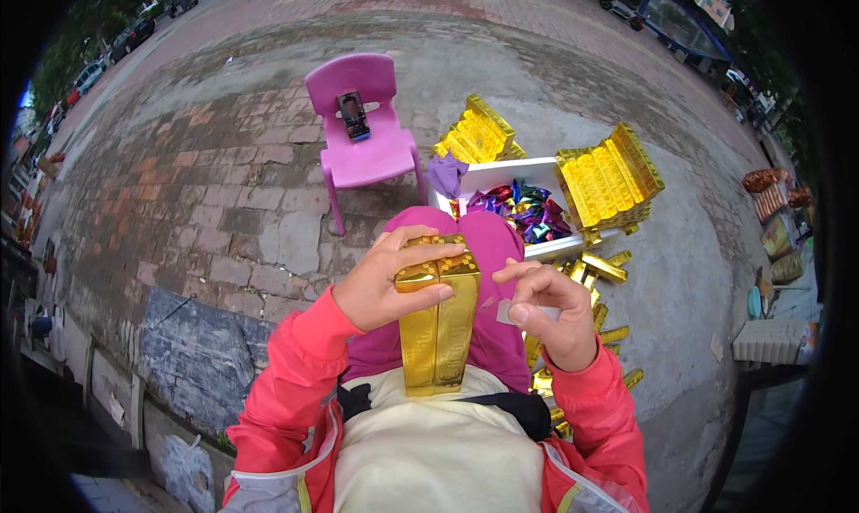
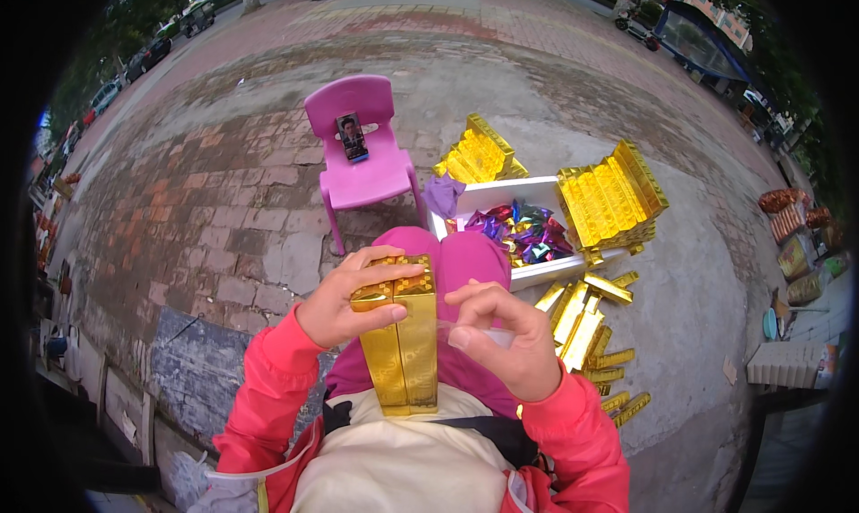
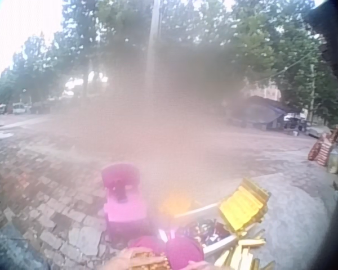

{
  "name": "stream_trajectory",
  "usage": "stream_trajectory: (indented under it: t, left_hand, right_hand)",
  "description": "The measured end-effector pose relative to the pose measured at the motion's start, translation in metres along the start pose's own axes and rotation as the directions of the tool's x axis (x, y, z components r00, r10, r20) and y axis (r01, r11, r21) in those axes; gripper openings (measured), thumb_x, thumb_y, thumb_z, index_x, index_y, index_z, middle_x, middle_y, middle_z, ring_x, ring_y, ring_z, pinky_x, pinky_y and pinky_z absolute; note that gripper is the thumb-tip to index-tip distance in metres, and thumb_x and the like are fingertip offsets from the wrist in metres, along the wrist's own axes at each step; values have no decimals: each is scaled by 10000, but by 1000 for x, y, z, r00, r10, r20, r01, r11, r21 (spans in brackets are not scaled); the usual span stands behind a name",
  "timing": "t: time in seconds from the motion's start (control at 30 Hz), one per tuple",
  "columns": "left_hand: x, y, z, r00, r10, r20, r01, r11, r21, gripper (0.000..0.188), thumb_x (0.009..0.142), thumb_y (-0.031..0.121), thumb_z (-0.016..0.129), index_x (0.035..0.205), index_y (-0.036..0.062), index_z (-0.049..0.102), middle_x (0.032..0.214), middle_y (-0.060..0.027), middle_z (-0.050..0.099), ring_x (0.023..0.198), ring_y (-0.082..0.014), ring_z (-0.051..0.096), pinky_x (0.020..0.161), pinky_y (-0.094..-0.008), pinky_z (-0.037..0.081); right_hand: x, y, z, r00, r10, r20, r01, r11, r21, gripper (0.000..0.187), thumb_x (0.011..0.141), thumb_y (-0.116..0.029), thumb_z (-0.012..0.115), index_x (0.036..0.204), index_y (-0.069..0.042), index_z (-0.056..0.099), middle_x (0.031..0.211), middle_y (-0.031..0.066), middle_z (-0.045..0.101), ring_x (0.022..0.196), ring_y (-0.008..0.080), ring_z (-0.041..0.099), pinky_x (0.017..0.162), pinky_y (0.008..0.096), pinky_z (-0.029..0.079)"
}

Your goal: The person sits on the ground and repeatedly tapes gold-colored paper bars together using clear adhesive tape. They pick up bars, align them, apply tape to the seam, and set the joined bars aside. The process is repeated for multiple bars throughout the clip.

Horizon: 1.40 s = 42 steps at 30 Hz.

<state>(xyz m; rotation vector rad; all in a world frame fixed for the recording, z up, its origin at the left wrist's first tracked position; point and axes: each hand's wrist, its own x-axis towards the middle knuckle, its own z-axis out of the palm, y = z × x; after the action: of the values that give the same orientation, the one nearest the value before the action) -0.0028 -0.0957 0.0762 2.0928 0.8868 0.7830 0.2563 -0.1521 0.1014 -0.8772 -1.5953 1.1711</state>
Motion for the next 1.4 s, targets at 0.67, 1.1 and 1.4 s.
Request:
stream_trajectory:
  t: [0.67, 1.1, 1.4]
  left_hand:
    - [18, -38, 10, 998, -59, -10, 56, 981, -186, 462, 937, 284, 719, 1347, 80, 659, 1235, -151, 660, 1166, -267, 608, 1024, -373, 455]
    - [13, -36, 13, 994, -111, -12, 108, 983, -148, 456, 920, 240, 724, 1346, 90, 664, 1317, -117, 662, 1301, -305, 524, 1125, -423, 391]
    - [9, -34, 7, 993, -114, 31, 116, 987, -112, 542, 879, 255, 779, 1383, 111, 639, 1368, -104, 617, 1345, -287, 479, 1142, -415, 374]
  right_hand:
    - [23, 11, 44, 962, -268, 62, 196, 509, -838, 122, 801, -156, 744, 848, -108, 642, 771, 48, 594, 859, 283, 567, 1006, 525, 419]
    - [26, 16, 57, 955, -294, 24, 117, 303, -946, 257, 738, -192, 834, 837, -98, 616, 754, 37, 592, 806, 274, 538, 844, 436, 416]
    - [15, 3, 26, 982, -145, 121, 182, 552, -814, 398, 795, -236, 824, 1080, -95, 585, 887, 46, 587, 920, 281, 537, 975, 467, 381]
